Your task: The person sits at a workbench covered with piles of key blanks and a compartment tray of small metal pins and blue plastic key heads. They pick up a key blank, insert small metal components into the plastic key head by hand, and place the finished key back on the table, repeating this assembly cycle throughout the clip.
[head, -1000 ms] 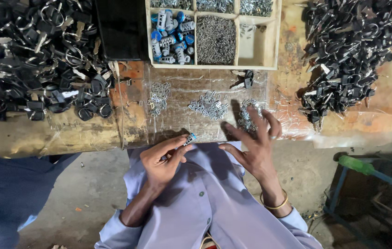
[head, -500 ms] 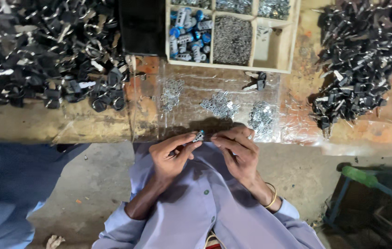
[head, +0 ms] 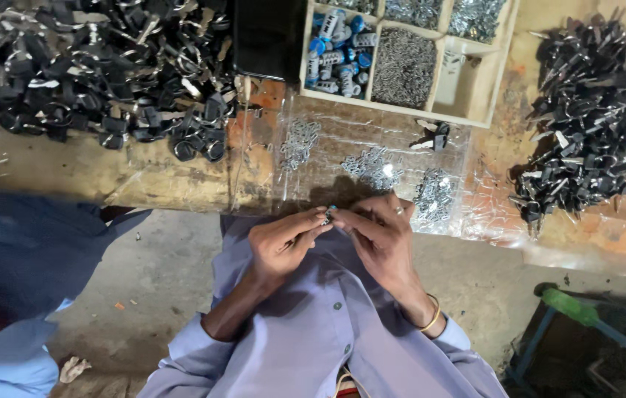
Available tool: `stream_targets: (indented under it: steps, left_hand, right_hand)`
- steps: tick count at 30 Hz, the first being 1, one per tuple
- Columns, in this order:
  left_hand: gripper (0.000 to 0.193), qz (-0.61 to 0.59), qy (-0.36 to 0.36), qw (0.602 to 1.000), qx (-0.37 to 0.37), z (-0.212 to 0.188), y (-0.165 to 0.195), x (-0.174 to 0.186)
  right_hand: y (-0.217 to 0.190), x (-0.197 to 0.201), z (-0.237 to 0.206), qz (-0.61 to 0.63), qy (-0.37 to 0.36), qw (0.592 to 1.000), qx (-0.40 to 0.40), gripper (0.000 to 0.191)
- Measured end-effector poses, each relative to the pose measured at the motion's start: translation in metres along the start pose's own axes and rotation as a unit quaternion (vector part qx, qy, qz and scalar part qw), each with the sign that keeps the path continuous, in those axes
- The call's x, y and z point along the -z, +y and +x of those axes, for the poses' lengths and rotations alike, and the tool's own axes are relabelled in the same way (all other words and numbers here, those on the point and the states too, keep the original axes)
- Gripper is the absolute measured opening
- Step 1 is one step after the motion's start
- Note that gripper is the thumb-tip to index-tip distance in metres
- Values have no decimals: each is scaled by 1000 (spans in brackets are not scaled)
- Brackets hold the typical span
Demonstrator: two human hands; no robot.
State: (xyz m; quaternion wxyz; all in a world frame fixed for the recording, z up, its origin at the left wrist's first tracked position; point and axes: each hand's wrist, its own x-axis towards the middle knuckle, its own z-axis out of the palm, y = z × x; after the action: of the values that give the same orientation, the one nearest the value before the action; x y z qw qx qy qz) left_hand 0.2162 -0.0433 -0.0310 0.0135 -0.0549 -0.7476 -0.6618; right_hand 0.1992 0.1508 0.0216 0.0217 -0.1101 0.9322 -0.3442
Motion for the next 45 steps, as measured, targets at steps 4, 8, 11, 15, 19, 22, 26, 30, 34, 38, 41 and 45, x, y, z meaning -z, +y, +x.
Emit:
stream_targets:
  steps: [4, 8, 11, 15, 19, 22, 26, 30, 34, 38, 41, 45]
  left_hand:
    - [18, -66, 63, 995, 36, -6, 5, 17]
    - [22, -39, 102, 993, 47, -12, 7, 34]
    - [24, -38, 117, 990, 70, -13, 7, 37]
    - [27, -42, 111, 989, 92, -13, 7, 36]
    - [27, -35, 87, 990, 104, -11, 6, 35]
    - [27, -42, 71, 993, 83, -8, 5, 33]
    - [26, -52, 52, 995, 70, -5, 4, 28]
    - [26, -42, 45, 996, 69, -5, 4, 25]
    - [24, -53, 51, 995, 69, -5, 2, 24]
    - [25, -55, 42, 996, 63, -5, -1, 24]
    - [25, -55, 40, 996, 52, -5, -3, 24]
    - [24, -65, 41, 996, 49, -4, -4, 23]
  right_hand:
    - [-18, -5, 22, -62, 18, 997, 48, 37]
    - [-31, -15, 47, -158, 5, 985, 72, 44]
    - [-34, -13, 47, -171, 17, 984, 51, 35]
    - [-26, -3, 30, -123, -1, 992, 25, 48]
    - [-10, -1, 12, -138, 4, 986, 94, 41]
    - [3, -1, -1, -113, 31, 984, 136, 28]
    - [11, -7, -7, -86, 27, 991, 95, 25]
    - [3, -13, 0, -106, 66, 992, 29, 30]
    - [-5, -7, 5, -101, 71, 992, 39, 46]
    - [-1, -3, -1, -126, 79, 980, 132, 32]
    - [6, -6, -6, -103, 72, 982, 139, 30]
    - [6, -8, -10, -39, 58, 993, 92, 45]
